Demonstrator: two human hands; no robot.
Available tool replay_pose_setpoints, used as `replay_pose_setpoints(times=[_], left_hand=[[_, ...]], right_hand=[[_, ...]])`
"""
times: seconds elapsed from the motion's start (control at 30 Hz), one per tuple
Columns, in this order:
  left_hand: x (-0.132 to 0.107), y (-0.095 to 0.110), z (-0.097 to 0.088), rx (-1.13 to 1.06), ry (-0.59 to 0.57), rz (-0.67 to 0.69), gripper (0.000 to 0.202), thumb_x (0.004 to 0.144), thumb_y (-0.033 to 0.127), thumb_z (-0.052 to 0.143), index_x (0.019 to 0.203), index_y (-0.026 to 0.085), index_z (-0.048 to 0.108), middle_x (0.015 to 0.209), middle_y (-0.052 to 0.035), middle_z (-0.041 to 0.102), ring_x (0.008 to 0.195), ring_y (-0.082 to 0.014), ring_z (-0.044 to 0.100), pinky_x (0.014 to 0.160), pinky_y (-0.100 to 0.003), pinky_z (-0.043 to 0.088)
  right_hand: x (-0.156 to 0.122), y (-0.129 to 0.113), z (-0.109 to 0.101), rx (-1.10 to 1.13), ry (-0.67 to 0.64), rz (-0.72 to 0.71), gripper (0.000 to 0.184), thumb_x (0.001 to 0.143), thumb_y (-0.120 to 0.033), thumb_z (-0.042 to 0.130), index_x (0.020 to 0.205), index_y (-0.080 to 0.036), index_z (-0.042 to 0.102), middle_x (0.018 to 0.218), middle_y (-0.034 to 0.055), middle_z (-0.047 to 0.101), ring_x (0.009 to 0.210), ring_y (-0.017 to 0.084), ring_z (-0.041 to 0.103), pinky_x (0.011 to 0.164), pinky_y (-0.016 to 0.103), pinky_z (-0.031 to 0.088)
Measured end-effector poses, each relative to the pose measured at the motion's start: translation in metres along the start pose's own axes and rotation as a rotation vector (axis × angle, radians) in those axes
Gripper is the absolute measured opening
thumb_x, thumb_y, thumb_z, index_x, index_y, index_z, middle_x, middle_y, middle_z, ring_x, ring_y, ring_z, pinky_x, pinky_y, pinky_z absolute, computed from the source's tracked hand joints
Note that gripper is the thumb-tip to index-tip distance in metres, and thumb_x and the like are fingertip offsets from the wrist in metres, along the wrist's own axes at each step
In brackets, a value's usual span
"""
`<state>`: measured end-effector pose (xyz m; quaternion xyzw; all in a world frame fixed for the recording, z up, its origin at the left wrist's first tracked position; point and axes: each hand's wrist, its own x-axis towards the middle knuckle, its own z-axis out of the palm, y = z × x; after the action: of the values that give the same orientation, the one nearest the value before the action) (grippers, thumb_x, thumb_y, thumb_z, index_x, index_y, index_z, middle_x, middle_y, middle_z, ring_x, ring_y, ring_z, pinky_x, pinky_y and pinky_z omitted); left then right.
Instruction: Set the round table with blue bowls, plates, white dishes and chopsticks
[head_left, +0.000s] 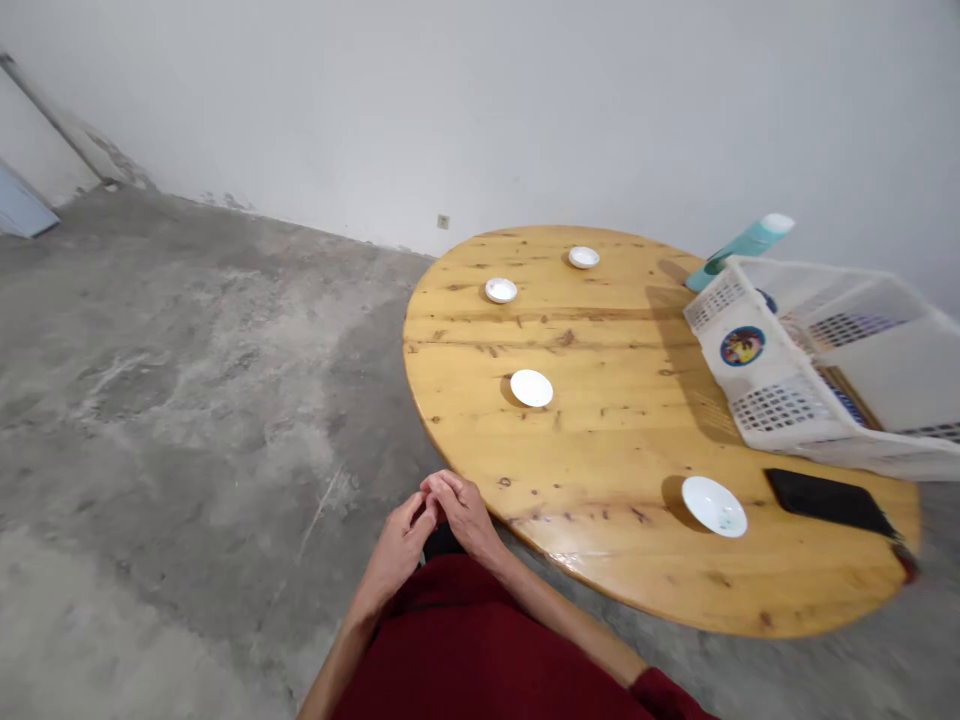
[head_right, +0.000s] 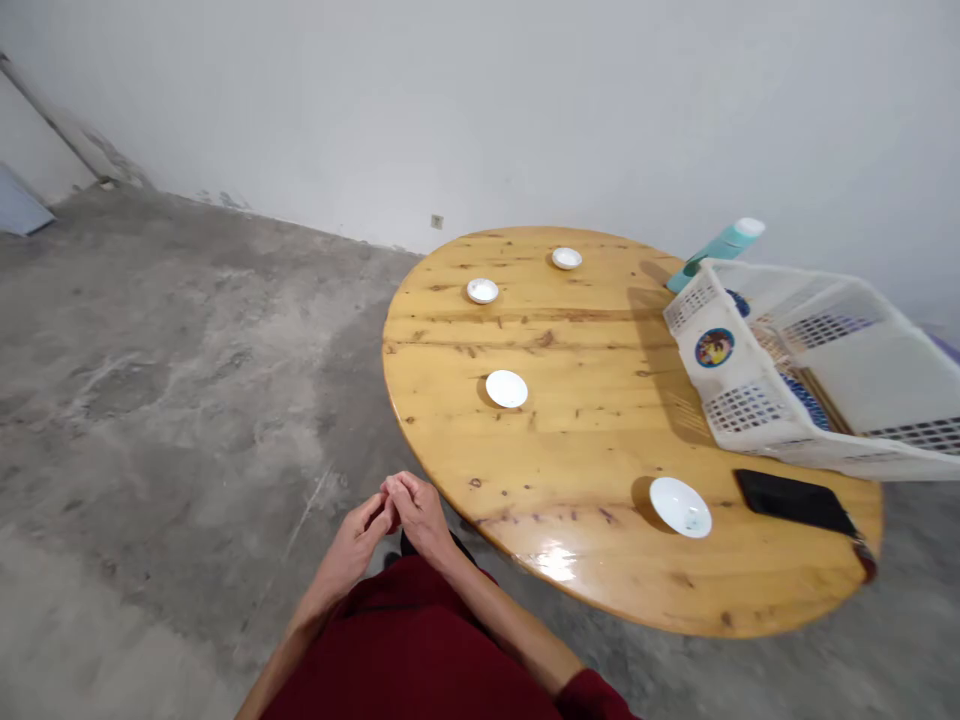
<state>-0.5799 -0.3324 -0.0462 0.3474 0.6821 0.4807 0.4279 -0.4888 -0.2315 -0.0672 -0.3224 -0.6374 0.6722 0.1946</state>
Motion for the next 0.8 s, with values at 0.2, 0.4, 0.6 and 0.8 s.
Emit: replay_pose_setpoints(times=[0.2, 0.4, 0.6, 0.8], left_hand=[[0.047, -0.014, -0.052, 0.082, -0.022, -0.047, 0.039, 0.094, 0.048, 0.049, 0.096, 0.017, 0.073, 0.092, -0.0057, 0.076, 0.085, -0.0196, 0.069, 0.083, -0.028, 0.053], [0.124, -0.020, -0.137, 0.092, 0.053, -0.171, 0.044, 0.091, 0.053, 0.050, 0.103, 0.016, 0.071, 0.098, -0.0111, 0.079, 0.092, -0.0246, 0.075, 0.090, -0.036, 0.056], [0.204, 0.000, -0.199, 0.244, 0.024, -0.144, 0.045, 0.093, 0.053, 0.047, 0.105, 0.017, 0.071, 0.101, -0.0088, 0.078, 0.096, -0.0229, 0.073, 0.091, -0.033, 0.054], [0.261, -0.002, -0.237, 0.191, -0.024, -0.174, 0.050, 0.088, 0.057, 0.048, 0.109, 0.016, 0.069, 0.107, -0.0125, 0.076, 0.097, -0.0250, 0.072, 0.091, -0.036, 0.055]], right_hand=[[0.062, 0.012, 0.022, 0.100, 0.100, 0.093, 0.046, 0.090, -0.064, 0.051, 0.090, -0.020, 0.063, 0.061, -0.0019, 0.062, 0.051, 0.014, 0.058, 0.052, 0.026, 0.047], [0.169, 0.007, 0.048, 0.174, 0.181, 0.168, 0.042, 0.087, -0.059, 0.055, 0.085, -0.018, 0.063, 0.063, -0.0012, 0.064, 0.050, 0.011, 0.058, 0.049, 0.022, 0.046], [0.263, -0.014, 0.080, 0.151, 0.076, 0.190, 0.018, 0.089, -0.031, 0.051, 0.084, -0.018, 0.063, 0.064, -0.0020, 0.065, 0.052, 0.011, 0.061, 0.054, 0.022, 0.049], [0.325, -0.022, 0.099, -0.007, 0.040, 0.197, 0.015, 0.088, -0.017, 0.049, 0.081, -0.019, 0.062, 0.064, -0.0028, 0.067, 0.057, 0.011, 0.065, 0.059, 0.019, 0.048]])
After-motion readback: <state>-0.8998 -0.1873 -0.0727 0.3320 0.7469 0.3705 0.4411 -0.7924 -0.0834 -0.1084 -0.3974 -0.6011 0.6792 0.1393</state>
